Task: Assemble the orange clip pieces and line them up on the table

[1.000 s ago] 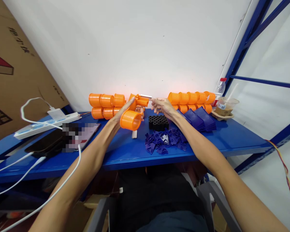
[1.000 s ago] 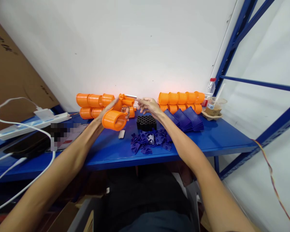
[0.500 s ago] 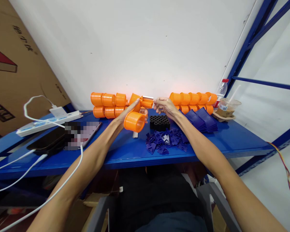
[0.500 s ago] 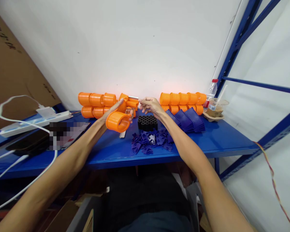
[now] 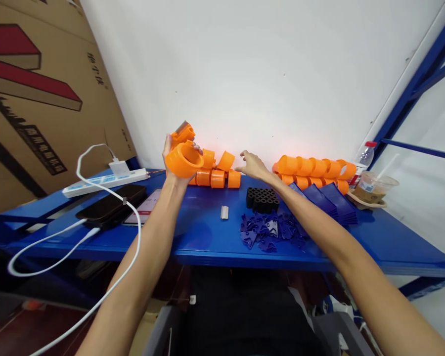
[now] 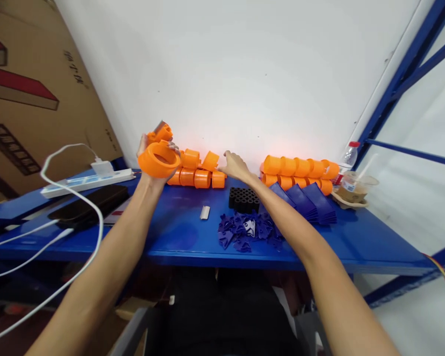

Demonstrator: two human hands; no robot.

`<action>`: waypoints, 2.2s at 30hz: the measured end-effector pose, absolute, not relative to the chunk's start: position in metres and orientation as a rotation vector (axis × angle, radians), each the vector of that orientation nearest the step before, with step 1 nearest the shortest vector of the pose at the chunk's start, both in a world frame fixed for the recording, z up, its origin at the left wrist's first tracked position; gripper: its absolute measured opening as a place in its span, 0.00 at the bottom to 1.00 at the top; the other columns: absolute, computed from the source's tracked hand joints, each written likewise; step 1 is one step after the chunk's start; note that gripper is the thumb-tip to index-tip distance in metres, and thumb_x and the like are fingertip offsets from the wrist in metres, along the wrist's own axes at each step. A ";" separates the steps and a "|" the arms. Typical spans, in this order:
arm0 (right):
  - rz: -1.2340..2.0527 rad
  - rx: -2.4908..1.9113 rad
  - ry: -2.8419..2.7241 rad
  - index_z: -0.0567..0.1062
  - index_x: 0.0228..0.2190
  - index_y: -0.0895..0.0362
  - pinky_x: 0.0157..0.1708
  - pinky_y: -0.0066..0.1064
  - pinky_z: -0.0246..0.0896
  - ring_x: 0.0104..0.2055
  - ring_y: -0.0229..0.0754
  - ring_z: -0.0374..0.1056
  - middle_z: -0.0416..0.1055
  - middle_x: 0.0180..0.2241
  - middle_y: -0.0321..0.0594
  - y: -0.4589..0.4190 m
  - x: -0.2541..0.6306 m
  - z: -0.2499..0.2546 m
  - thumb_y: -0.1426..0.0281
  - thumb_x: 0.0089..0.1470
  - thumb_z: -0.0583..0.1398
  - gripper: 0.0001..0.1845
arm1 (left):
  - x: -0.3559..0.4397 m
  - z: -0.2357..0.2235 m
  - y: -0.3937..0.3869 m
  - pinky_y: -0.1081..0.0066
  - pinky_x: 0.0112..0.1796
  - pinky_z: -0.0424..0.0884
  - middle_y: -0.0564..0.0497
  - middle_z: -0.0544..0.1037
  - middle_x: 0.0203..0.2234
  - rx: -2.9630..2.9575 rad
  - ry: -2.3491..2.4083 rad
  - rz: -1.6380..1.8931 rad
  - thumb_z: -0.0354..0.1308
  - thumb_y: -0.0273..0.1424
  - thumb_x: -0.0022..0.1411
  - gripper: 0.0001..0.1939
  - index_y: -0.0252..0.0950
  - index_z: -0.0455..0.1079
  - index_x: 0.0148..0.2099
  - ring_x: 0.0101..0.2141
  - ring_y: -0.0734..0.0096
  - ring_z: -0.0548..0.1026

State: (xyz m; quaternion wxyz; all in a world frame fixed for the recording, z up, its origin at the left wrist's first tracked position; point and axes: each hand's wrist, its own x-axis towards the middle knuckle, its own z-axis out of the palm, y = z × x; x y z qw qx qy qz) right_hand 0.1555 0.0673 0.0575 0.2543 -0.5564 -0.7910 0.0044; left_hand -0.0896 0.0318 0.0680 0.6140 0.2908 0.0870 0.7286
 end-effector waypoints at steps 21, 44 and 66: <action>-0.025 -1.446 -2.294 0.71 0.62 0.64 0.49 0.38 0.67 0.56 0.58 0.74 0.77 0.59 0.60 0.119 0.091 0.069 0.65 0.53 0.73 0.39 | -0.095 0.064 0.046 0.65 0.28 0.79 0.51 0.78 0.20 0.608 0.091 1.696 0.49 0.53 0.80 0.26 0.40 0.78 0.45 0.21 0.64 0.78; -0.118 -1.379 -2.157 0.74 0.64 0.66 0.55 0.44 0.70 0.51 0.55 0.78 0.77 0.61 0.61 0.093 0.137 0.085 0.70 0.62 0.66 0.30 | -0.091 0.067 0.040 0.68 0.25 0.78 0.50 0.78 0.21 0.590 0.100 1.664 0.43 0.50 0.82 0.29 0.38 0.76 0.38 0.20 0.67 0.78; -0.117 -1.187 -2.699 0.83 0.26 0.55 0.44 0.41 0.69 0.41 0.56 0.80 0.87 0.37 0.49 0.038 0.100 0.032 0.78 0.58 0.65 0.11 | -0.086 0.066 0.036 0.72 0.25 0.76 0.51 0.79 0.22 0.621 0.175 1.691 0.44 0.51 0.82 0.30 0.39 0.78 0.40 0.19 0.70 0.78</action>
